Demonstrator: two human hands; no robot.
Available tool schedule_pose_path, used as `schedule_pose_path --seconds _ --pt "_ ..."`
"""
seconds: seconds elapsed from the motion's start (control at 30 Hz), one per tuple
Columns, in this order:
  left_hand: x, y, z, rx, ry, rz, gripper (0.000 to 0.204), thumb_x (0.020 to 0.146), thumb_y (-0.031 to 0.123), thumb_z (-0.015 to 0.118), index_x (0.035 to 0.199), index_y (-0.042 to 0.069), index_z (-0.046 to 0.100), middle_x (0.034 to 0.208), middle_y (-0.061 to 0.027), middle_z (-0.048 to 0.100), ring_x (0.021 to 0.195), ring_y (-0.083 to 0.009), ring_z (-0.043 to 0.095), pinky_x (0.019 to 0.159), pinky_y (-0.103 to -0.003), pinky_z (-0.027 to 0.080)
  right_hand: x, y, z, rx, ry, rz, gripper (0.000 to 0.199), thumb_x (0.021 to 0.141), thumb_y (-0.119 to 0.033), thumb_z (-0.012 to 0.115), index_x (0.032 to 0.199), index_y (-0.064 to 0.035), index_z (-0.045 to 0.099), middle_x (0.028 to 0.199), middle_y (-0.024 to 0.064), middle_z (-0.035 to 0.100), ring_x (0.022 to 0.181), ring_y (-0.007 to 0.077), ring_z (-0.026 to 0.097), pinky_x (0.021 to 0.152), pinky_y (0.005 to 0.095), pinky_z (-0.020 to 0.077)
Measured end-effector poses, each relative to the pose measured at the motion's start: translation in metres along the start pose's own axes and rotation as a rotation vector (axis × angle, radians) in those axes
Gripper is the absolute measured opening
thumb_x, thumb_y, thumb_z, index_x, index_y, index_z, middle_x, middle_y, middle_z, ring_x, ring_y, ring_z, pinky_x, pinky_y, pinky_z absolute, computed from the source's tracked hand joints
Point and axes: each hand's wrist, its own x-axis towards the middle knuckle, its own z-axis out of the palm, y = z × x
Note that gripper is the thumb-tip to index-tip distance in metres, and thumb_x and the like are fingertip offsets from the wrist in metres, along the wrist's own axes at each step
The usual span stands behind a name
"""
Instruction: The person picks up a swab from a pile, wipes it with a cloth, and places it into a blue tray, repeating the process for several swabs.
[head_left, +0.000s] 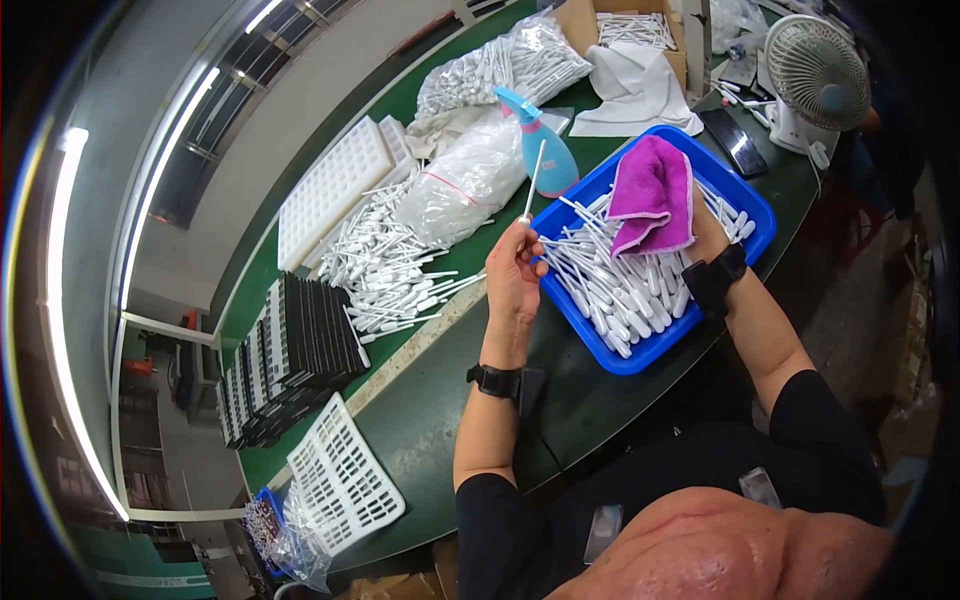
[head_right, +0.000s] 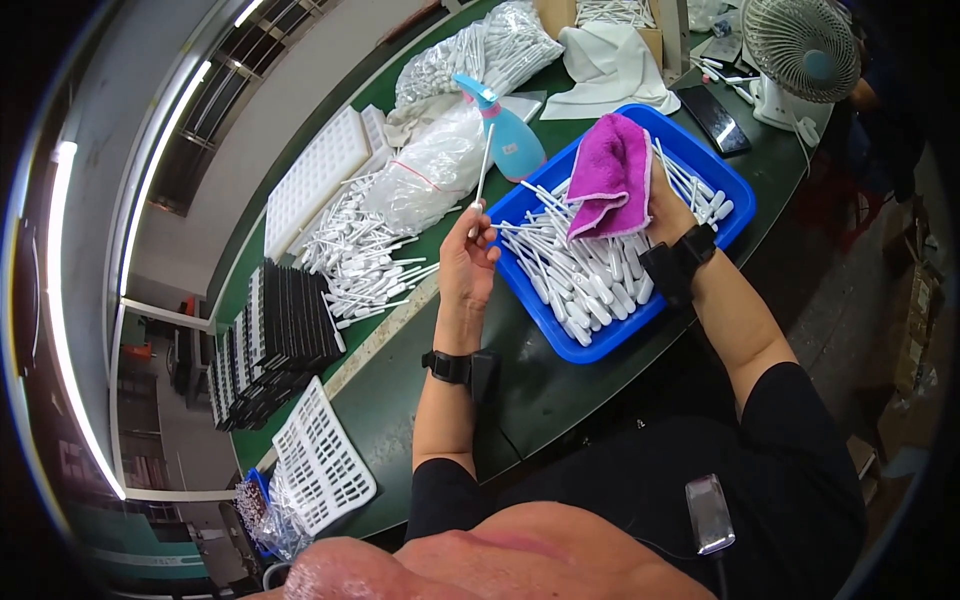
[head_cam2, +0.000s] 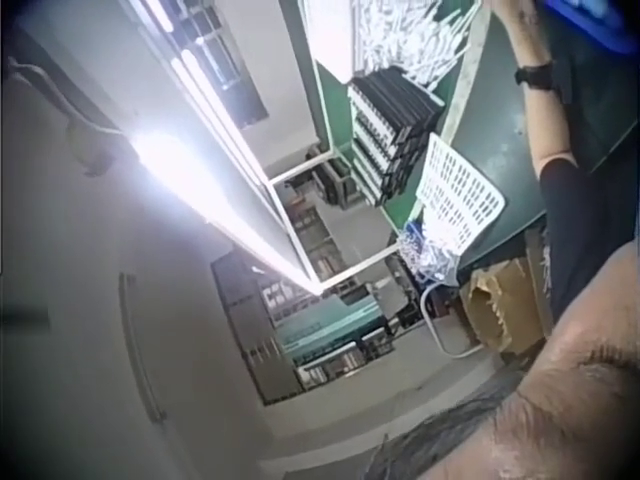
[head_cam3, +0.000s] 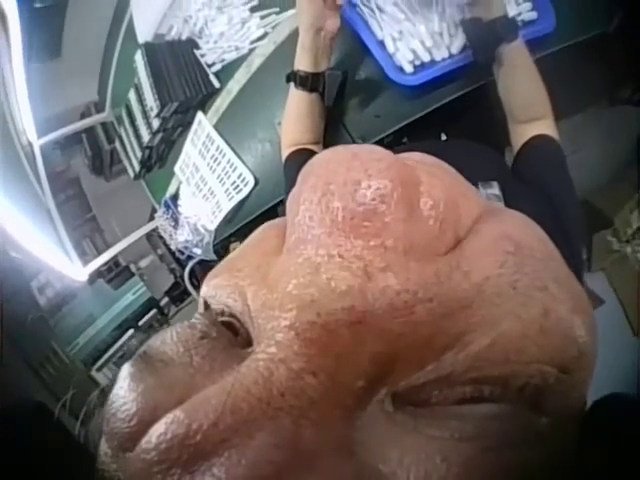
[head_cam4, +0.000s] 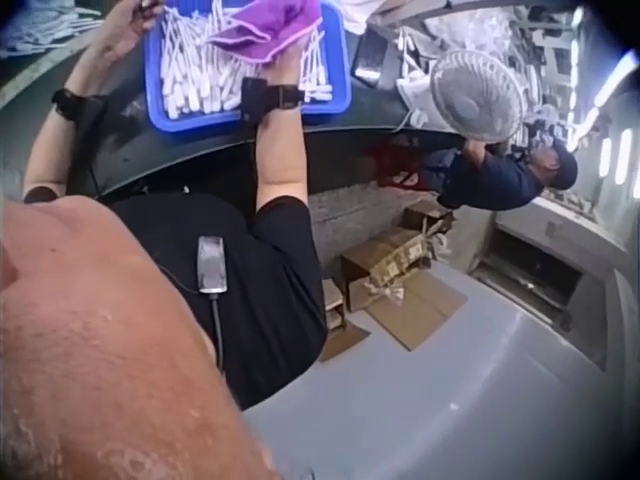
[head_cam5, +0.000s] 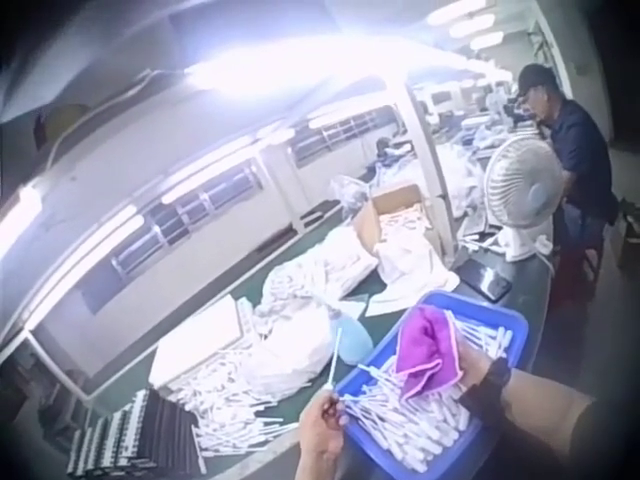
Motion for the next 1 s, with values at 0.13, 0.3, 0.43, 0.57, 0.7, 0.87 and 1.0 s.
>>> schedule_pose_path --seconds 0.13,0.3,0.43,0.57,0.7,0.87,1.0 --pt "0.004 -0.006 0.005 -0.066 -0.134 0.025 0.020 0.088 0.018 0.057 0.102 0.005 0.058 0.070 0.0053 0.047 0.058 -0.0044 0.041 0.047 -0.018 0.031 -0.017 -0.003 -0.022 -0.007 -0.018 -0.009 0.047 0.094 -0.042 0.041 0.122 -0.0052 0.047 0.112 0.0108 0.057 0.100 0.0240 0.058 0.090 0.0390 0.0471" --pt "-0.013 -0.013 -0.001 0.117 -0.008 0.028 0.017 0.091 0.020 0.054 0.103 0.008 0.056 0.084 0.0019 0.057 0.061 -0.0043 0.046 0.048 -0.018 0.035 -0.059 0.016 -0.016 -1.287 -0.196 -0.491 0.076 0.088 -0.015 0.056 0.145 -0.0150 0.005 0.149 0.0089 0.018 0.136 0.0201 0.019 0.111 0.0333 0.0158" --pt "-0.031 -0.027 0.034 0.241 -0.100 0.093 0.014 0.091 0.019 0.053 0.098 0.008 0.056 0.074 0.0009 0.056 0.052 -0.0054 0.045 0.042 -0.019 0.033 -0.025 0.015 0.019 -0.142 -0.323 0.032 0.051 0.090 -0.025 0.051 0.134 -0.0090 0.031 0.126 0.0106 0.046 0.107 0.0201 0.050 0.092 0.0318 0.0400" --pt "-0.030 -0.051 0.033 0.504 -0.221 0.142 0.015 0.091 0.021 0.053 0.092 0.007 0.056 0.063 0.0008 0.052 0.045 -0.0067 0.043 0.038 -0.020 0.032 -0.031 0.027 0.070 -0.126 -0.238 0.282 0.034 0.091 -0.027 0.047 0.116 -0.0044 0.049 0.103 0.0106 0.060 0.080 0.0190 0.062 0.073 0.0311 0.0505" --pt "-0.041 -0.063 0.055 0.663 -0.310 0.038 0.018 0.091 0.024 0.053 0.087 0.007 0.054 0.058 0.0010 0.049 0.042 -0.0076 0.042 0.037 -0.020 0.031 -0.025 0.041 0.079 -0.362 0.018 0.052 0.029 0.093 -0.026 0.044 0.105 -0.0022 0.055 0.090 0.0098 0.063 0.071 0.0171 0.061 0.064 0.0298 0.0503" --pt "-0.064 -0.069 0.073 0.484 -0.301 -0.276 0.019 0.091 0.026 0.052 0.086 0.008 0.052 0.058 0.0010 0.048 0.042 -0.0070 0.041 0.037 -0.019 0.030 -0.034 0.011 0.083 -0.320 0.165 0.007 0.026 0.093 -0.024 0.044 0.100 -0.0021 0.056 0.086 0.0080 0.062 0.072 0.0159 0.060 0.064 0.0278 0.0499" --pt "-0.065 -0.067 0.073 0.432 -0.362 -0.313 0.019 0.092 0.027 0.052 0.086 0.008 0.051 0.058 0.0011 0.048 0.042 -0.0059 0.039 0.037 -0.018 0.029 -0.031 0.012 0.061 0.107 -0.331 0.027 0.023 0.092 -0.023 0.047 0.096 -0.0027 0.055 0.081 0.0061 0.061 0.059 0.0151 0.059 0.060 0.0282 0.0500"
